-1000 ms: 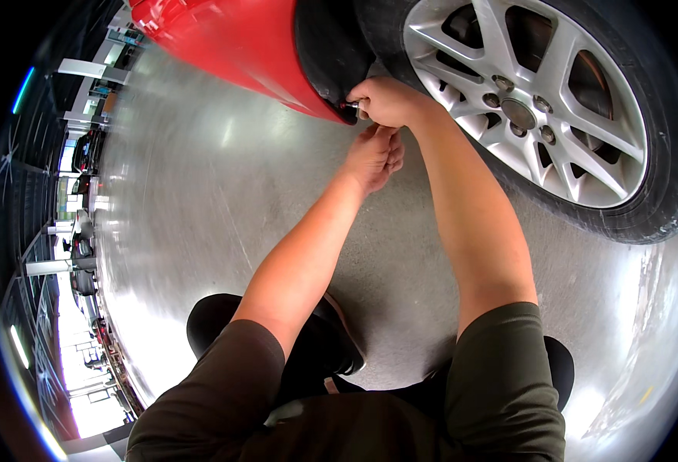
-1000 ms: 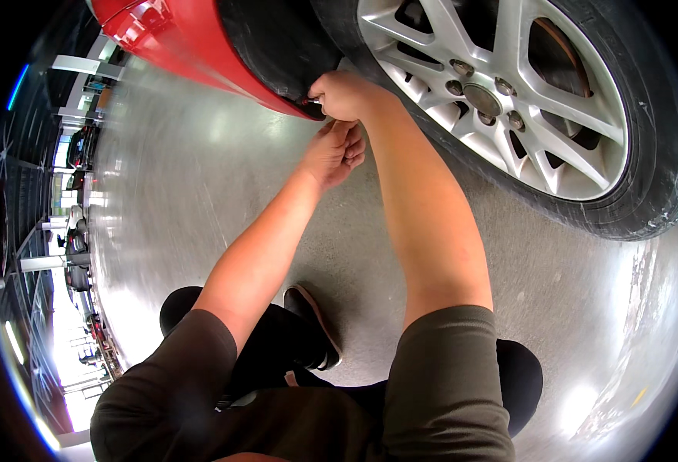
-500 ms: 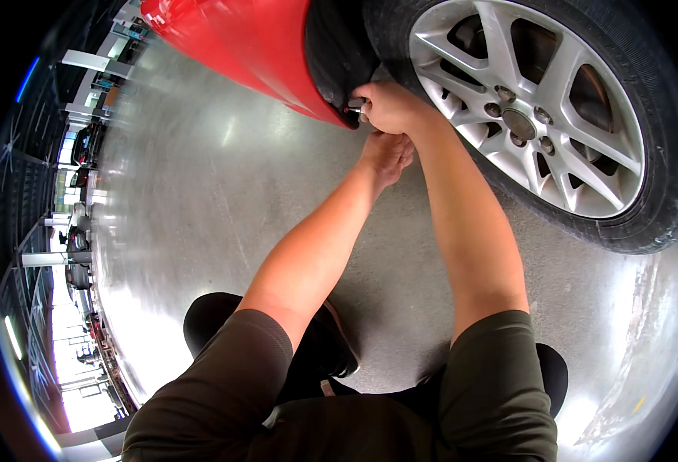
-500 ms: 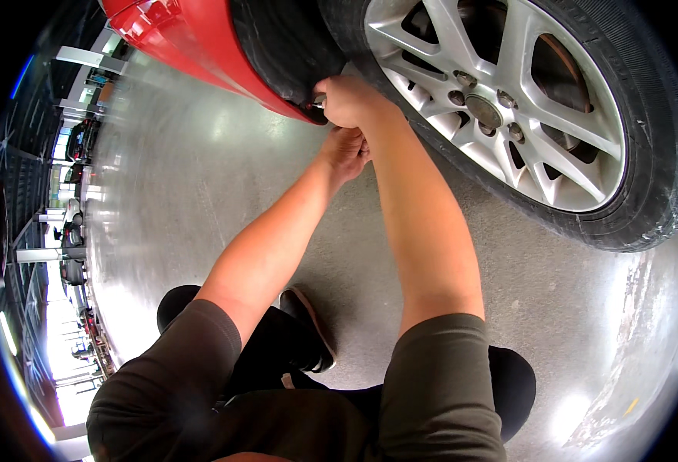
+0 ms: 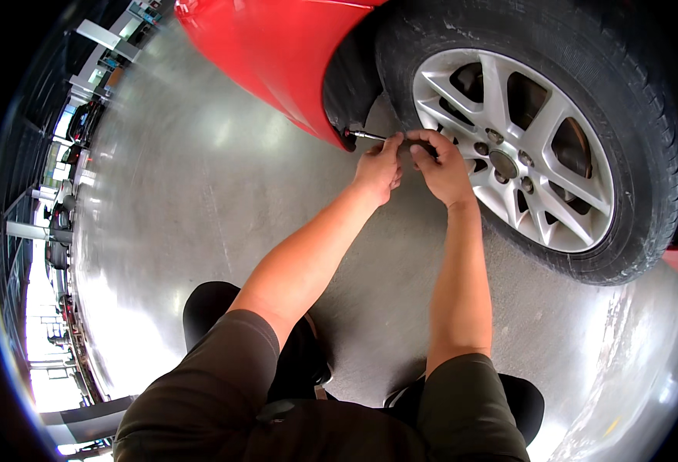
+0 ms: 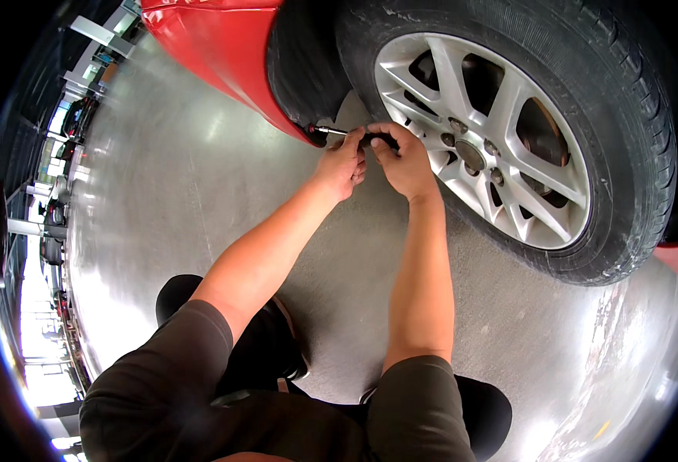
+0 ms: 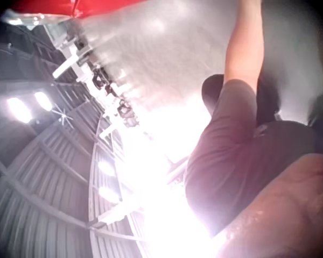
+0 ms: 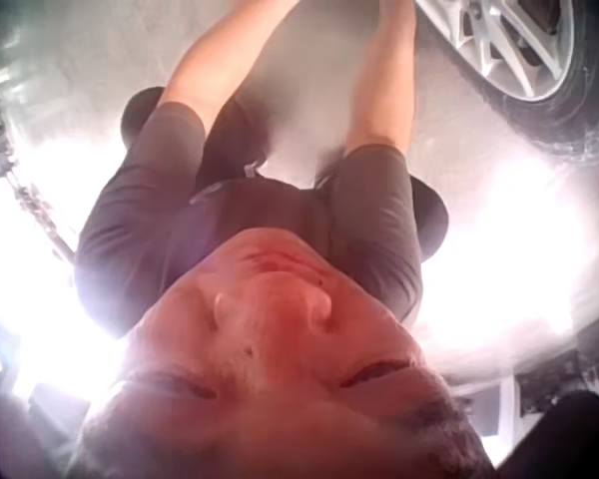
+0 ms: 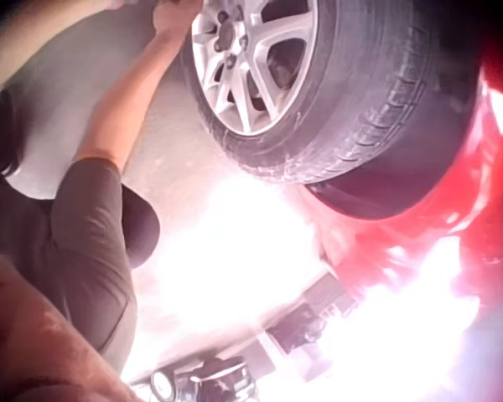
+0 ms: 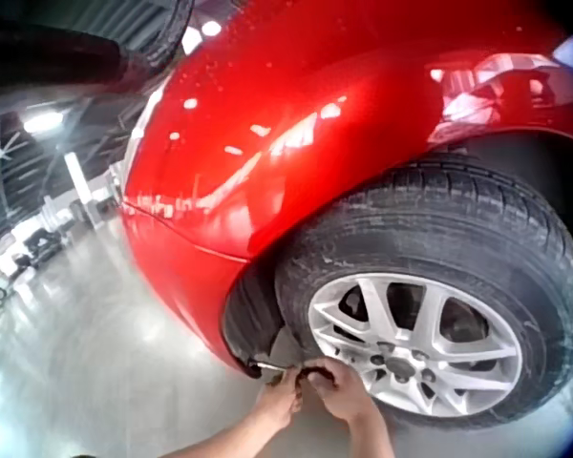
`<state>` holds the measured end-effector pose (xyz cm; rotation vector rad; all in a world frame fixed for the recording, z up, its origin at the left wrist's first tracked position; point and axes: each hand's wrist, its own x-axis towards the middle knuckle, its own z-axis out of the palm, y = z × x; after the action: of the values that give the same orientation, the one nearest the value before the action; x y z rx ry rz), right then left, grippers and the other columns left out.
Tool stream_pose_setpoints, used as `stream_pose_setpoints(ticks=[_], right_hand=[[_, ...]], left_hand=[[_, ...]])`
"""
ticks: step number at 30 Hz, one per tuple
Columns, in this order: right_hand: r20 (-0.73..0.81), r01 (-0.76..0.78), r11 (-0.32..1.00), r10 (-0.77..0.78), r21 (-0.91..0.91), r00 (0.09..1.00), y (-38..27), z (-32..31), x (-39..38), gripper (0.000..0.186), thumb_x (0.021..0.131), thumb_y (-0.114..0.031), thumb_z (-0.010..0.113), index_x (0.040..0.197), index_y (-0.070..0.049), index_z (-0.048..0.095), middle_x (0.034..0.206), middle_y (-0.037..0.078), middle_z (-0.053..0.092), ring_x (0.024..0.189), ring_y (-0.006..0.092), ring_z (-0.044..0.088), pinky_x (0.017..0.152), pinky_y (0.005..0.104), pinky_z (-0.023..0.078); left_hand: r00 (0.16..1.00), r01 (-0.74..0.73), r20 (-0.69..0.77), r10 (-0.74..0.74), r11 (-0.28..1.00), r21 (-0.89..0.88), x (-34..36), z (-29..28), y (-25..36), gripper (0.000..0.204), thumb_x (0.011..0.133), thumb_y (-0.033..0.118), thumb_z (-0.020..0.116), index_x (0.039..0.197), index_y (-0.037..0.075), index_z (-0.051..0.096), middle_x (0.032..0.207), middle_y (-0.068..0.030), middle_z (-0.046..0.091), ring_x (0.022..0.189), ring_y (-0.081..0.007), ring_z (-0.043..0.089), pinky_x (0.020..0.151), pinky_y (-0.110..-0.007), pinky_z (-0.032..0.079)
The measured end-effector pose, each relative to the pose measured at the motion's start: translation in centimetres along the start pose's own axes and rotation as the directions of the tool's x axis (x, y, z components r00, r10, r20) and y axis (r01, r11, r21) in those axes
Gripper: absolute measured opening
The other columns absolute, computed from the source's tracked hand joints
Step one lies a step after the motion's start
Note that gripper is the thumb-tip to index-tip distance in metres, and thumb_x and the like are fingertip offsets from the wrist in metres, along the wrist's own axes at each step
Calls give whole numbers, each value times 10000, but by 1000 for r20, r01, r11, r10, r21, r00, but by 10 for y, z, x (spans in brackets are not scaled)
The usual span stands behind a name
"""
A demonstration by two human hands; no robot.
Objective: The person loosens a car headlight by hand, removes fasteners under the hood using a screwdriver and by hand, and unscrews fasteners from the wheel well liner using a screwdriver.
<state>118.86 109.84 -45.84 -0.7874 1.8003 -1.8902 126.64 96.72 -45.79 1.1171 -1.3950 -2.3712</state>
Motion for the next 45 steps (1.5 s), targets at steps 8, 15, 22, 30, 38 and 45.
stream_pose_setpoints(ticks=[8,15,22,30,38,45], right_hand=[[-165,-134,987,147,89,975,16,15,16,200,1013,-189,671,1118,-23,638,770,25,635,602,112,570,557,276,481],[-36,-32,933,49,359,998,14,2,11,264,1010,-116,653,1236,-23,553,727,25,589,576,108,538,520,276,455],[-73,-32,958,55,286,996,20,2,15,199,1007,-86,647,1184,-22,583,709,-1,573,582,75,524,523,252,440],[-49,-11,964,25,266,998,23,-3,18,189,1014,-185,679,1100,-23,637,705,-13,579,581,67,518,520,246,430],[-98,-179,904,234,388,967,21,5,17,269,1021,-268,678,1125,-27,623,727,5,615,595,76,534,528,251,440],[-77,-35,899,77,437,994,48,8,18,274,1018,-266,677,1125,-22,613,681,-10,592,637,104,545,600,274,463]], left_hand=[[936,-287,94,339,584,759,6,-83,22,267,1015,308,570,1004,64,678,694,1,557,575,-112,492,507,-306,385],[890,-215,31,455,357,909,6,-103,51,329,975,276,584,1080,-11,706,912,-146,711,867,-274,664,774,-403,528],[849,-77,-93,520,296,952,9,-74,47,415,927,356,654,1042,-41,703,960,-269,733,957,-437,710,839,-483,549],[909,-117,-111,401,504,856,7,-84,65,524,1015,464,569,964,-43,688,712,-73,585,660,-179,563,611,-363,458],[950,157,-308,53,771,617,-14,-50,93,541,976,595,577,770,99,512,634,5,402,498,-127,388,449,-309,300],[943,195,-333,4,804,562,-8,-49,95,588,963,659,557,731,126,472,610,29,361,441,-104,301,410,-303,201]])
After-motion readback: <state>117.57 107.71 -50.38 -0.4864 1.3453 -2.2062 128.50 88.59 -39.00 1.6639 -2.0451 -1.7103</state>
